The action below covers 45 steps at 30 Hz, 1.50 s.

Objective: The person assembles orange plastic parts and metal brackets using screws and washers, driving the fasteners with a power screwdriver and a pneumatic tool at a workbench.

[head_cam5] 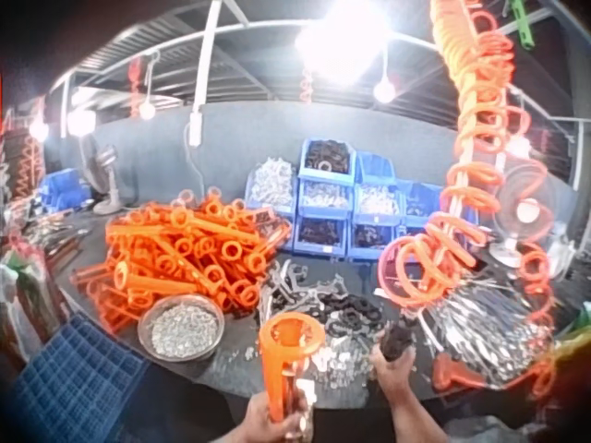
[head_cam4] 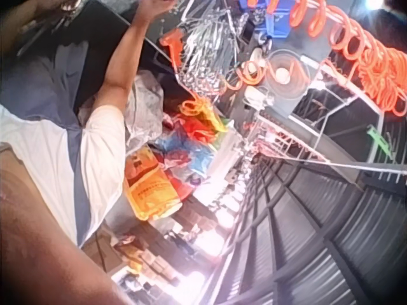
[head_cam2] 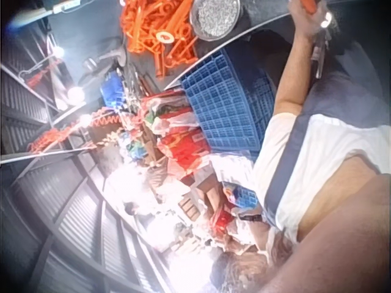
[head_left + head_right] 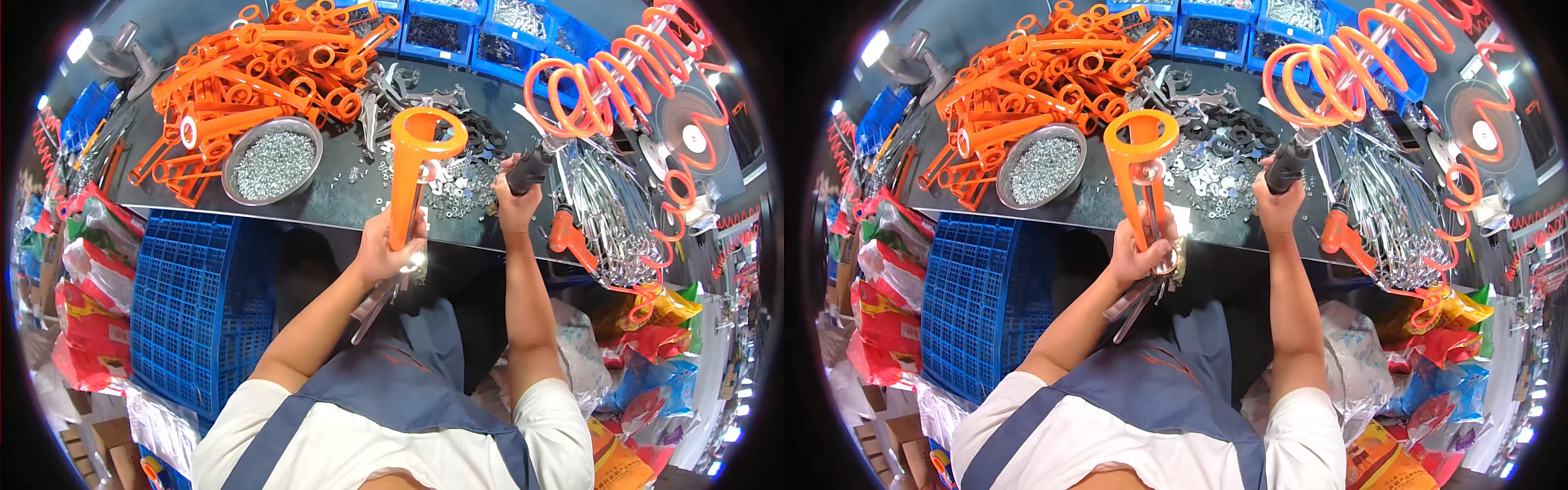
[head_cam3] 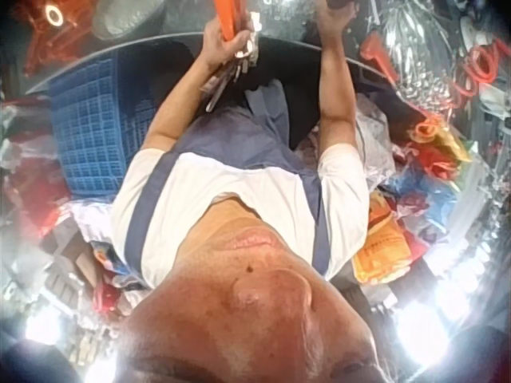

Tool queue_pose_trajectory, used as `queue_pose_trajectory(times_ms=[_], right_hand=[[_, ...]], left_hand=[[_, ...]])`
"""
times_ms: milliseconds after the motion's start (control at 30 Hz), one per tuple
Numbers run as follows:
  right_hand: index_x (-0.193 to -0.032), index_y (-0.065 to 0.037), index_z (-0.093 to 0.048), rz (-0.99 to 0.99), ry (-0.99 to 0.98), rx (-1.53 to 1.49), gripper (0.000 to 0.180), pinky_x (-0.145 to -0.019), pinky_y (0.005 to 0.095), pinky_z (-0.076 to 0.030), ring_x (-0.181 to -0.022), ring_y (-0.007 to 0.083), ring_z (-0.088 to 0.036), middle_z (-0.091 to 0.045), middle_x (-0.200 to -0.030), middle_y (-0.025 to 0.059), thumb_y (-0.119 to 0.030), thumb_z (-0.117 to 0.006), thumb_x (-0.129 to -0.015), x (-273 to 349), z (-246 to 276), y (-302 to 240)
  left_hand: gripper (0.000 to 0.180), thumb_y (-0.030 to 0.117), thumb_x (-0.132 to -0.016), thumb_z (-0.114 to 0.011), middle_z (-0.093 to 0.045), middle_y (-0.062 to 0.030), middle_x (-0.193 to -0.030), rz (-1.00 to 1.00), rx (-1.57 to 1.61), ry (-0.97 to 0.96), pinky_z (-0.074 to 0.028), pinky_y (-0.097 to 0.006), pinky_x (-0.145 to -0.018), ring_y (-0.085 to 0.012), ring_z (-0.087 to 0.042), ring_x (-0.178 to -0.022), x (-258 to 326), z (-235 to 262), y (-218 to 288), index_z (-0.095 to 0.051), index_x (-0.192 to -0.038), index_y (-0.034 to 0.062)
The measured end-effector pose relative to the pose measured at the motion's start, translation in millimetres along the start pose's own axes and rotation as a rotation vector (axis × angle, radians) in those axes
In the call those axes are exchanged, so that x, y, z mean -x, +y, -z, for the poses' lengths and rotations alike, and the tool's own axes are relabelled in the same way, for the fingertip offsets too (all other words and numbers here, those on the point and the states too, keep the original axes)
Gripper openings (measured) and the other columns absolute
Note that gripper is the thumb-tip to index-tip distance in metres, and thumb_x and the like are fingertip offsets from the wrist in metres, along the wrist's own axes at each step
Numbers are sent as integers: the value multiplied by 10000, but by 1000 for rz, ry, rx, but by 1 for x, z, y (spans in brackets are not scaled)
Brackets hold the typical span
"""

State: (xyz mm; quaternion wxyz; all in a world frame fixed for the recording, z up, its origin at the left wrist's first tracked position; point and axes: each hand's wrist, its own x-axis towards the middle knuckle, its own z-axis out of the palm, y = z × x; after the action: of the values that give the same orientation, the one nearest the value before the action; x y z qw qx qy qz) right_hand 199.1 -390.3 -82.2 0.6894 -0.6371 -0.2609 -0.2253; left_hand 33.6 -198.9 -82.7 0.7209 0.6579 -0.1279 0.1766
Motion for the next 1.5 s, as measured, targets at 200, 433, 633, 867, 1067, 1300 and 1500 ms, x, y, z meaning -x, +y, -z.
queue_pose_trajectory(times_ms=[200, 433, 633, 867, 1067, 1300, 1500], right_hand=[[-1081, 22, -509, -119, 46, -113, 322, -587, 249, -515, -669, 88, -562, -581, -878, 48, 68, -594, -774, 4, -4, -15], [-1116, 19, -462, -106, 11, -154, 358, -547, 253, -503, -640, 106, -560, -562, -891, 58, 105, -564, -784, 3, -11, -9], [-1111, 18, -464, -147, -71, -119, 349, -568, 247, -506, -647, 107, -566, -561, -899, 62, 99, -564, -786, 2, -8, -4], [-1035, 8, -492, -140, -89, -121, 261, -594, 247, -498, -644, 104, -564, -570, -820, 57, 80, -562, -794, 14, -10, -8], [-952, -2, -507, -134, -6, -73, 207, -536, 255, -482, -597, 107, -566, -572, -758, 52, 57, -602, -778, 13, -22, -24], [-1003, 14, -509, 15, -73, -400, 182, -506, 281, -478, -582, 140, -564, -565, -828, 105, 20, -563, -830, -63, -56, -156], [-985, 31, -520, 45, -163, -697, 168, -499, 341, -495, -629, 191, -577, -581, -775, 132, 2, -560, -825, -115, -97, -242]], left_hand=[[373, -62, -728, -636, -570, -23, -855, 35, 75, -8, -478, -238, -708, -81, -554, -763, 5, 3, -3, -510, -1075, -11], [390, -59, -724, -651, -570, -29, -814, -23, 1, -12, -479, -244, -687, -88, -554, -736, 3, 1, 5, -507, -1082, -4], [358, -46, -722, -659, -576, -28, -789, -107, -78, -22, -479, -249, -671, -91, -556, -711, 2, 2, 4, -521, -1048, 6], [337, -24, -734, -660, -570, -34, -775, -119, -63, -15, -476, -248, -661, -89, -555, -700, -1, 1, 4, -521, -1038, 16], [322, -18, -755, -649, -572, -28, -783, -114, -69, 5, -472, -241, -652, -85, -546, -699, -6, 1, -3, -511, -1045, 9], [271, -8, -764, -651, -574, -25, -786, -105, -74, 4, -471, -234, -646, -80, -543, -694, 1, 2, -2, -523, -1003, 11], [291, -27, -780, -640, -575, -31, -833, -45, 31, -50, -473, -242, -684, -84, -552, -749, -1, 1, 0, -515, -1042, -1]])
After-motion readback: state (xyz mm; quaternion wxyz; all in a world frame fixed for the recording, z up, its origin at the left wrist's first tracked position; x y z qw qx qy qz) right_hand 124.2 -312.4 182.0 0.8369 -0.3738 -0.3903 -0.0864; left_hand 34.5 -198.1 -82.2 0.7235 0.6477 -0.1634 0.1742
